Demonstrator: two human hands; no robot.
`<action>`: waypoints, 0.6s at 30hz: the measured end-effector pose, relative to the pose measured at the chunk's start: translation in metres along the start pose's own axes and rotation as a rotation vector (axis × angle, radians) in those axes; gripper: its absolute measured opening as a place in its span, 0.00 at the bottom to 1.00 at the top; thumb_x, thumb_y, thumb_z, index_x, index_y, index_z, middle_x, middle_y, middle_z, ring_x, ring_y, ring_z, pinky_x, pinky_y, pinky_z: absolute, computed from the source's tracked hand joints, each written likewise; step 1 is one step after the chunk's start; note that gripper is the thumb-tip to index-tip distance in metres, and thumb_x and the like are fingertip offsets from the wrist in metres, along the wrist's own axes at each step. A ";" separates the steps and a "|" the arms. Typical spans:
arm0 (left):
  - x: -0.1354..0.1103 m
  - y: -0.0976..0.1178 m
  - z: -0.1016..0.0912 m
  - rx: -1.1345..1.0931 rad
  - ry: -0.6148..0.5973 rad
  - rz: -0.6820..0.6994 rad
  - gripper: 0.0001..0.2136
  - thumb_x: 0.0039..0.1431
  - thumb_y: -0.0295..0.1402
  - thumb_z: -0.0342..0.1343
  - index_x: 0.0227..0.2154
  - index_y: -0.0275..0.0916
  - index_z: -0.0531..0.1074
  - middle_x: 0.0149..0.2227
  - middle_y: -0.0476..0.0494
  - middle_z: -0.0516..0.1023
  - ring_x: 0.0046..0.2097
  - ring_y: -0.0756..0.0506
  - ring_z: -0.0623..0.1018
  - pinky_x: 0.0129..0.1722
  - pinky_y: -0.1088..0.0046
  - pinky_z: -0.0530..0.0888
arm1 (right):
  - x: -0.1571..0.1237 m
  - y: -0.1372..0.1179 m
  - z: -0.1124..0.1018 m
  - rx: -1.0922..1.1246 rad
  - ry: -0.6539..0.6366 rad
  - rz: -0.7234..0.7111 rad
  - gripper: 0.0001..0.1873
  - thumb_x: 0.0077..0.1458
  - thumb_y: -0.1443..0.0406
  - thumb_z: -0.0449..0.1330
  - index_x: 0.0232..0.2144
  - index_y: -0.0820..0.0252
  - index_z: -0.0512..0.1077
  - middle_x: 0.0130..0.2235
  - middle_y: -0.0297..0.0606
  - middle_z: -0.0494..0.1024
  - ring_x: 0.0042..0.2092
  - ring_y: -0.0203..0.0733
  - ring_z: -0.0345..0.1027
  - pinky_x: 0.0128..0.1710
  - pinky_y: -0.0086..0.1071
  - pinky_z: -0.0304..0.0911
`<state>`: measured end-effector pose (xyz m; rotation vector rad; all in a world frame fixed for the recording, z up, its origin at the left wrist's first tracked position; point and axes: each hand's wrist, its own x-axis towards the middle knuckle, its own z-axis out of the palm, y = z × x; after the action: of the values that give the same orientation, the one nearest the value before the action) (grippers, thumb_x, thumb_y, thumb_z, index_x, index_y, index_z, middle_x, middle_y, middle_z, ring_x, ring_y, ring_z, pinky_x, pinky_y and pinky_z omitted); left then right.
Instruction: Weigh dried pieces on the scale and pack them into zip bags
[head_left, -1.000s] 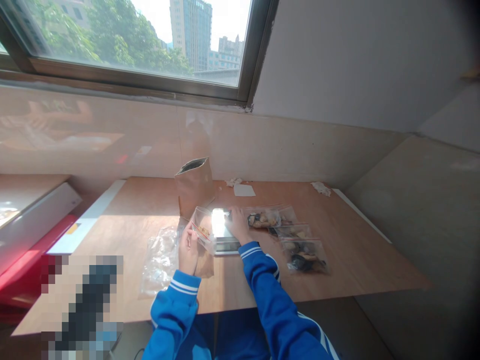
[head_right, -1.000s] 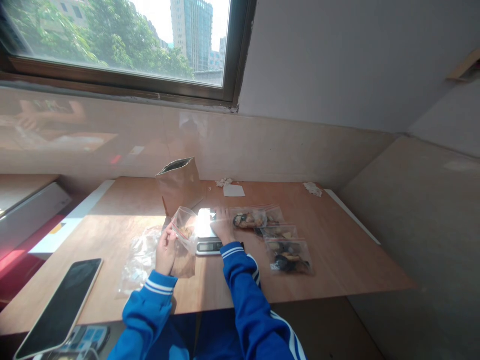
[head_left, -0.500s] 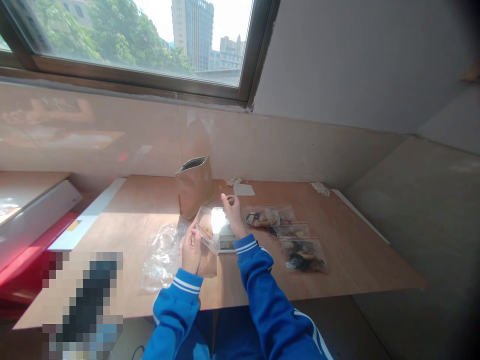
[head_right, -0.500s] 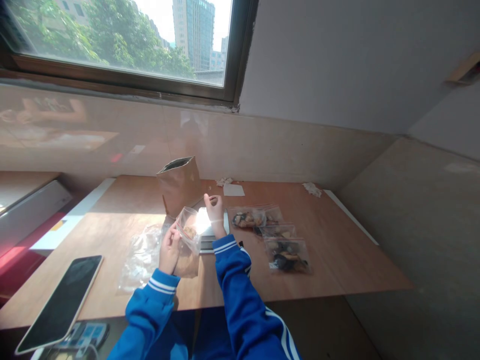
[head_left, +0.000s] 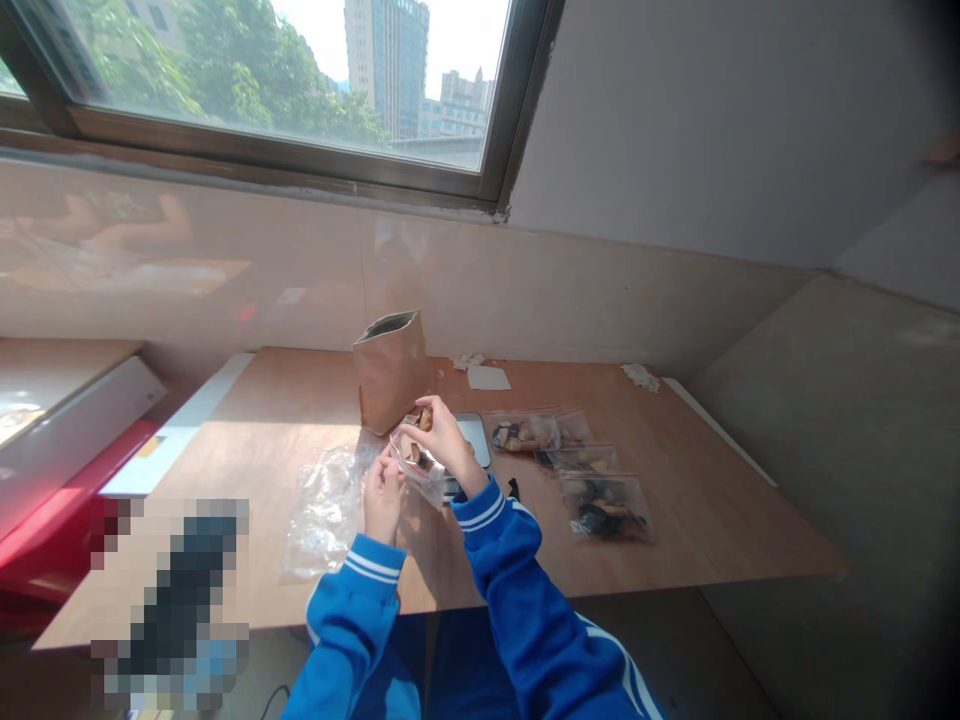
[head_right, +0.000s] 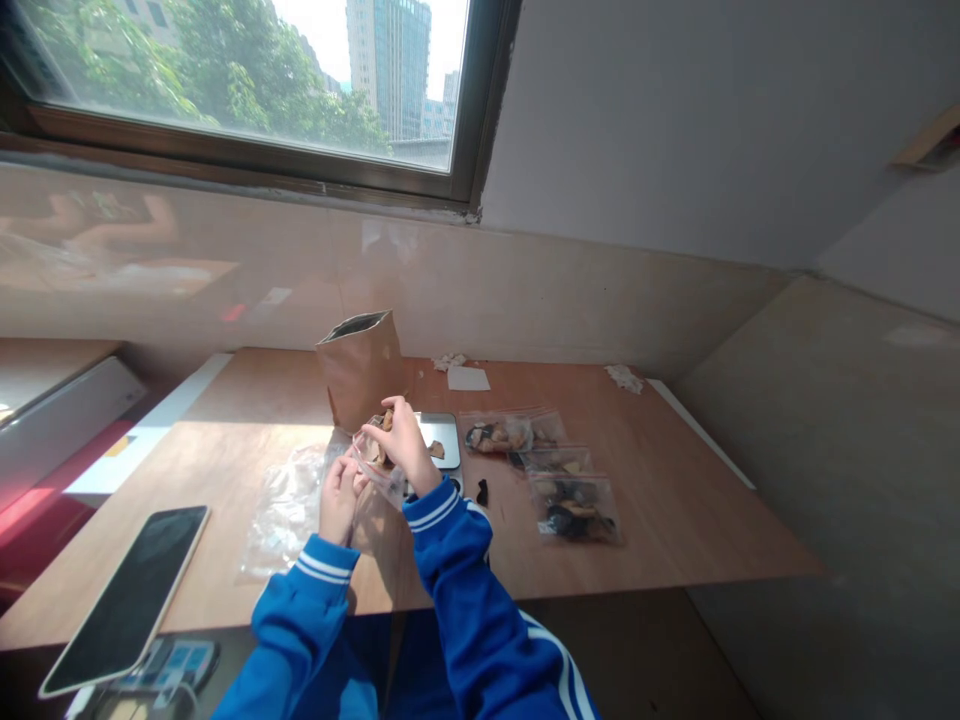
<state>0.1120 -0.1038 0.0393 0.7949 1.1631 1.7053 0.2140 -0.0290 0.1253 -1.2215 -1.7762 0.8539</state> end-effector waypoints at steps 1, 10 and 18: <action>0.000 0.001 0.000 -0.015 0.002 -0.021 0.17 0.54 0.49 0.57 0.28 0.38 0.67 0.47 0.37 0.79 0.42 0.44 0.80 0.41 0.66 0.77 | 0.000 0.003 -0.001 0.001 -0.018 -0.026 0.24 0.47 0.56 0.67 0.45 0.57 0.67 0.44 0.40 0.74 0.46 0.45 0.70 0.47 0.38 0.66; 0.000 0.009 0.003 -0.135 0.058 -0.112 0.18 0.50 0.48 0.61 0.25 0.38 0.63 0.54 0.38 0.74 0.51 0.41 0.77 0.44 0.65 0.78 | -0.018 0.064 -0.022 -0.274 0.177 -0.048 0.13 0.58 0.65 0.56 0.45 0.59 0.70 0.46 0.46 0.72 0.50 0.48 0.67 0.53 0.43 0.62; -0.004 0.017 0.007 -0.202 0.021 -0.083 0.18 0.51 0.45 0.61 0.24 0.38 0.62 0.59 0.37 0.70 0.57 0.37 0.74 0.45 0.63 0.79 | -0.043 0.102 -0.026 -0.527 0.142 0.021 0.12 0.53 0.72 0.53 0.39 0.63 0.73 0.40 0.45 0.71 0.44 0.48 0.66 0.50 0.41 0.63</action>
<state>0.1143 -0.1080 0.0571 0.5981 1.0051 1.7333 0.2880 -0.0368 0.0395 -1.5883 -1.9350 0.2978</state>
